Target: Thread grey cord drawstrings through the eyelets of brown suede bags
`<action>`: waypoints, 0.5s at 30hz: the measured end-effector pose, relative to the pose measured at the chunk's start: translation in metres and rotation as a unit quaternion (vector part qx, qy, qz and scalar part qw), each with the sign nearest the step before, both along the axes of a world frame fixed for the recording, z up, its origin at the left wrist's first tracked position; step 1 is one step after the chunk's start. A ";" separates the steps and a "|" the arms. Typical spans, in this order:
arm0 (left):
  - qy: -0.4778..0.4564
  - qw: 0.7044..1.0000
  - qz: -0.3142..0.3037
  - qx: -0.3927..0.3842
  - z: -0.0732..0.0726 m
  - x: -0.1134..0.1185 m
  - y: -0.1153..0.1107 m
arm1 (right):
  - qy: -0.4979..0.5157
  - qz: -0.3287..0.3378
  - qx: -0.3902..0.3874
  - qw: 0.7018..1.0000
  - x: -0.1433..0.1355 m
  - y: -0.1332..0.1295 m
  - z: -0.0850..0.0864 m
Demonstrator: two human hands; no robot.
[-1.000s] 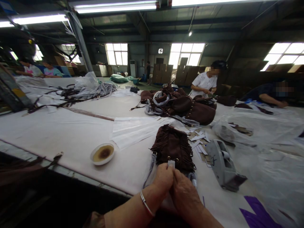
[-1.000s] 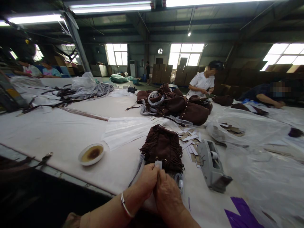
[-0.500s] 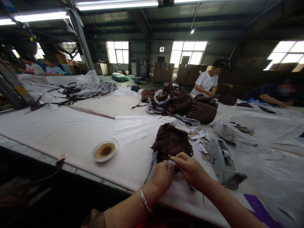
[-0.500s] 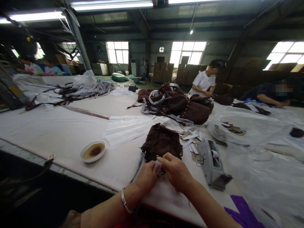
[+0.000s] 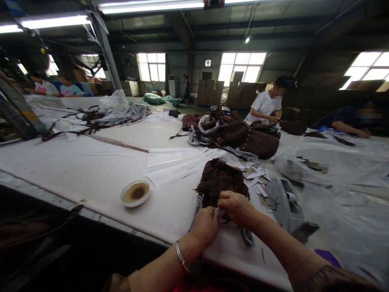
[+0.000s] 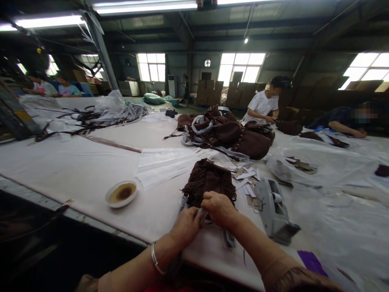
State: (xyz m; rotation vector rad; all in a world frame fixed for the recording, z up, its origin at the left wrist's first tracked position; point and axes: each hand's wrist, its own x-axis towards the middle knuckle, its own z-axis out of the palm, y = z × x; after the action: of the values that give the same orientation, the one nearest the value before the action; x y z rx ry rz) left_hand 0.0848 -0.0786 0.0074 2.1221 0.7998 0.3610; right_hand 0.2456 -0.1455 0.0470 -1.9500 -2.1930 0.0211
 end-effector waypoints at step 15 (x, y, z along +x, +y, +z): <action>-0.021 0.997 -0.046 0.054 -0.004 0.009 0.012 | 0.171 -0.370 0.256 0.877 0.060 -0.130 0.007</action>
State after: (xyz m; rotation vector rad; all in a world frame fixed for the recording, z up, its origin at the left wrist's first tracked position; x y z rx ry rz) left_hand 0.0936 -0.0670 0.0038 2.2360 0.6695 0.4073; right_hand 0.3059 -0.2757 0.0544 -2.1014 -0.9957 -0.2781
